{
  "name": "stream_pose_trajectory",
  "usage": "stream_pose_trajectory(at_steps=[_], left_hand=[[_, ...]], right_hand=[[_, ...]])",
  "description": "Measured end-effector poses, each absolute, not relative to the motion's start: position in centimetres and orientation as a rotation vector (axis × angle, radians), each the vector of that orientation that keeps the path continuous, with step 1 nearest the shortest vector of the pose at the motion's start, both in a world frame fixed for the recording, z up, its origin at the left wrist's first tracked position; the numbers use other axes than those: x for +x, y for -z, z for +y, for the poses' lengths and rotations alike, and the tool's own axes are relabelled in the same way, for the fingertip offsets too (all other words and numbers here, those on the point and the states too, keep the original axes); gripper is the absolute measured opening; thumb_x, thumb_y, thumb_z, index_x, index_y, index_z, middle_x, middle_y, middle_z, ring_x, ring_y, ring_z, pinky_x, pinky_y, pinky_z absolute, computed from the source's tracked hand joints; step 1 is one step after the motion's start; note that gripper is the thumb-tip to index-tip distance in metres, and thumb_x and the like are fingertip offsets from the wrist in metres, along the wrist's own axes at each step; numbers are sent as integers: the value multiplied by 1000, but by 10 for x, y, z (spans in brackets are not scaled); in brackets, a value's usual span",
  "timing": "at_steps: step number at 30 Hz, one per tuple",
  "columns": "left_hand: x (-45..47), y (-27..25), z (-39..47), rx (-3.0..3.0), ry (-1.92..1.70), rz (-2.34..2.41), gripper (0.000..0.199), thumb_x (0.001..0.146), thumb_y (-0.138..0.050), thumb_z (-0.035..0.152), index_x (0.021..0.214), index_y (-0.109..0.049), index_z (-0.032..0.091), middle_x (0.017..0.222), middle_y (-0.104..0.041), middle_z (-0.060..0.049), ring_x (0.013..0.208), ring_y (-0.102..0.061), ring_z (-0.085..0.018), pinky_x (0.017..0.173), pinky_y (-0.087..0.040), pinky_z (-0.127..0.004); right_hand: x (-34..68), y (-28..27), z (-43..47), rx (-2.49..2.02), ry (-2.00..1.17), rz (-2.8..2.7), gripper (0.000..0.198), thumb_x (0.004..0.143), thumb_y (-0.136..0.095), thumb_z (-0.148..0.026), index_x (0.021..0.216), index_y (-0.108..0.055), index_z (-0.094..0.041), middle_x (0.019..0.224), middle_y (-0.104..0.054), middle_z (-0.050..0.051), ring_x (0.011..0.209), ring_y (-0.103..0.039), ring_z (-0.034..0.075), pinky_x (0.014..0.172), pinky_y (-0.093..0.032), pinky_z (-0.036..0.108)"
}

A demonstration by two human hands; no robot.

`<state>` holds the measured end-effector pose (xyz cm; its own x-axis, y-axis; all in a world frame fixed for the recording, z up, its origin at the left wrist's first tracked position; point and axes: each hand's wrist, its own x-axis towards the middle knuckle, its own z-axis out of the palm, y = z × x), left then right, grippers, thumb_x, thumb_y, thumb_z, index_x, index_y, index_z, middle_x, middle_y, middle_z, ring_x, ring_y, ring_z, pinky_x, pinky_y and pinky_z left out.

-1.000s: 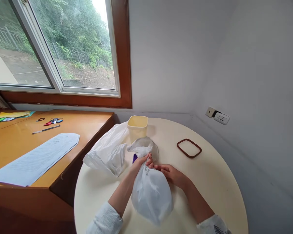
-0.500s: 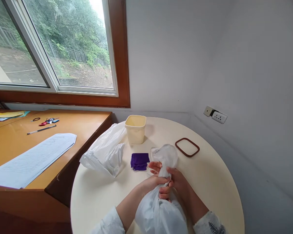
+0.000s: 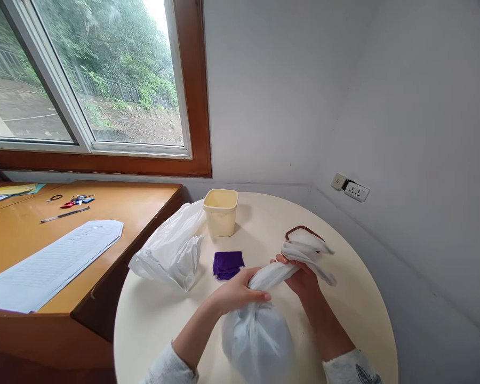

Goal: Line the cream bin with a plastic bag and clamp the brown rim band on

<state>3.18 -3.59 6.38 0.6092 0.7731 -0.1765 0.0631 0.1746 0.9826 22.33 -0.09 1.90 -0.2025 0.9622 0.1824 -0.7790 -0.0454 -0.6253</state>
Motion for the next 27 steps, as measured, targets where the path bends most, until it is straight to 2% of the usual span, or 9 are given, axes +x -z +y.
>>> stream_pose_trajectory(at_steps=[3, 6, 8, 11, 13, 16, 21, 25, 27], left_hand=[[27, -68, -33, 1493, -699, 928, 23, 66, -64, 23, 89, -62, 17, 72, -55, 1, 62, -48, -13, 52, -33, -20], [26, -68, -32, 1596, -870, 1011, 13, 68, -56, 14, 79, -60, 17, 69, -53, 1, 61, -46, -13, 51, -30, -20], [25, -68, -33, 1644, -971, 1025, 19, 69, -52, 11, 85, -59, 18, 66, -52, 2, 60, -43, -12, 51, -29, -20], [25, -70, -36, 1705, -1020, 1038, 37, 74, -48, 11, 109, -52, 23, 66, -53, 3, 57, -42, -13, 52, -29, -20], [24, -72, -38, 1761, -1012, 990, 42, 76, -45, 10, 116, -50, 24, 76, -59, -1, 65, -48, -15, 59, -34, -22], [22, -74, -40, 1915, -984, 847, 41, 77, -41, 7, 110, -58, 25, 93, -60, -5, 81, -52, -19, 71, -35, -25], [22, -68, -38, 2233, -937, 857, 40, 76, -38, 4, 88, -69, 26, 89, -58, -7, 76, -50, -20, 65, -34, -27], [23, -62, -34, 2269, -1045, 1027, 42, 79, -38, 6, 103, -65, 27, 97, -59, -9, 85, -50, -25, 74, -34, -32], [23, -61, -33, 2234, -1121, 1094, 38, 81, -39, 9, 104, -65, 27, 106, -58, -10, 94, -49, -27, 82, -33, -37]], right_hand=[[228, -25, -1, -385, -1567, -739, 27, 63, -70, -24, 87, -59, -30, 74, -54, -7, 65, -47, 10, 81, -39, 36], [228, -31, -3, -394, -1542, -718, 24, 64, -69, -20, 85, -60, -28, 78, -56, -6, 66, -48, 10, 80, -41, 35], [227, -35, -3, -377, -1545, -678, 19, 66, -68, -19, 80, -60, -27, 72, -54, -6, 65, -49, 10, 78, -42, 33], [226, -37, -2, -377, -1542, -576, 15, 68, -66, -16, 78, -60, -26, 68, -54, -6, 66, -51, 11, 77, -43, 32], [226, -36, 1, -426, -1496, -508, 14, 68, -65, -15, 78, -60, -25, 70, -56, -6, 69, -53, 12, 77, -43, 33], [227, -35, 4, -484, -1427, -466, 12, 69, -66, -17, 76, -61, -25, 75, -60, -5, 72, -55, 13, 80, -44, 36], [226, -53, -5, -454, -1378, -494, 10, 71, -64, -18, 74, -60, -27, 75, -59, -7, 72, -55, 11, 86, -42, 38], [216, -76, -22, -358, -1408, -489, 11, 73, -62, -16, 76, -61, -27, 74, -57, -6, 68, -53, 11, 88, -40, 42], [208, -82, -30, -320, -1447, -480, 14, 72, -63, -18, 80, -61, -28, 75, -56, -6, 66, -51, 11, 89, -39, 41]])
